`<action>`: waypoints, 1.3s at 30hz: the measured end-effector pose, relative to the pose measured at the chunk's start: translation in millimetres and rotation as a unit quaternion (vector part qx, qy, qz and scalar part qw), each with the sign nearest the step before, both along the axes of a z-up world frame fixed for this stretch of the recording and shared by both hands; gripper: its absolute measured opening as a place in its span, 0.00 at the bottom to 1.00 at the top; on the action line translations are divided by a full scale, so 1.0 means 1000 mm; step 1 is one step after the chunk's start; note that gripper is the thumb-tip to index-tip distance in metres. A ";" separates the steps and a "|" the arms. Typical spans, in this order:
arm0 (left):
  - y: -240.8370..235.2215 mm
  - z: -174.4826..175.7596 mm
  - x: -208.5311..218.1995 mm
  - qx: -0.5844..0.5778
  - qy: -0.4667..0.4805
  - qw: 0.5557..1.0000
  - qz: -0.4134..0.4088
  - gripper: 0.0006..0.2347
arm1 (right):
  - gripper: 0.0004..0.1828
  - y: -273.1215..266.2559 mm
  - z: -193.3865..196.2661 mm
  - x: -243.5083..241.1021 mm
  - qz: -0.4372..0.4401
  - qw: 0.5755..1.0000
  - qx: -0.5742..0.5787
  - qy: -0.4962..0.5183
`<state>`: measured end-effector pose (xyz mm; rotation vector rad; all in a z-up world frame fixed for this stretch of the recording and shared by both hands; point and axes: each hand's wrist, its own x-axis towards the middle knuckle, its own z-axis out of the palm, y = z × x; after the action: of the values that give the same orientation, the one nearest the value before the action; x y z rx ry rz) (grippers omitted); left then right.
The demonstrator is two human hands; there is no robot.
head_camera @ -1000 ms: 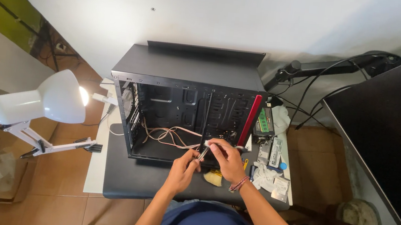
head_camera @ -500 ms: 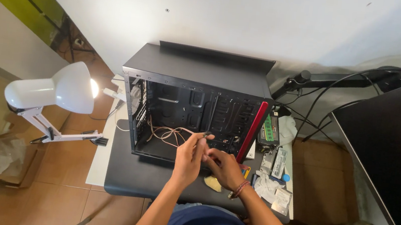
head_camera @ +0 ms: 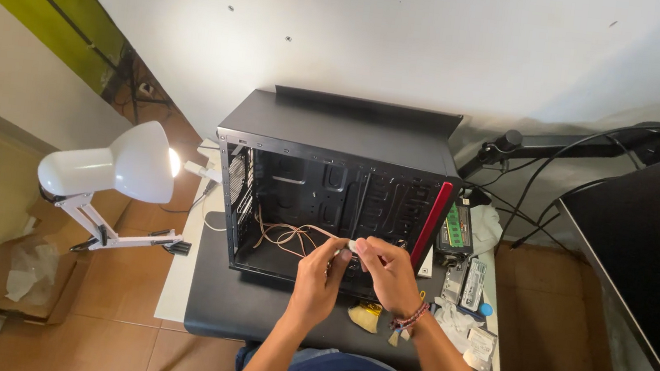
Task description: The person works inside an open desktop computer case on a desk, routing and bundling the front-panel cables and securing them with zip ties. They pull the cable bundle through the case, tighten ties, and use a utility knife to trim the excess tie ends.
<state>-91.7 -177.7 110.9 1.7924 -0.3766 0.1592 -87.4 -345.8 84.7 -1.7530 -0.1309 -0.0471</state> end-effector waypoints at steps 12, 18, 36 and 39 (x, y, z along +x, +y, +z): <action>0.042 0.012 0.027 0.040 -0.025 0.999 -0.019 0.06 | 0.23 0.047 0.012 0.024 -0.083 0.994 -0.001 0.065; 0.062 0.014 0.046 0.012 -0.024 0.998 -0.062 0.06 | 0.24 0.069 0.007 0.024 -0.136 0.988 -0.032 0.064; 0.109 0.009 0.069 0.043 0.023 0.994 -0.102 0.05 | 0.23 0.125 0.029 0.025 -0.165 0.933 -0.268 -0.174; 0.110 0.015 0.068 0.067 0.057 0.991 -0.101 0.06 | 0.24 0.123 0.025 0.026 -0.218 0.924 -0.295 -0.108</action>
<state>-23.5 -67.5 125.9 1.8720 -0.4941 -0.1124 -61.6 -222.6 109.3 -2.3502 0.1020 -0.5810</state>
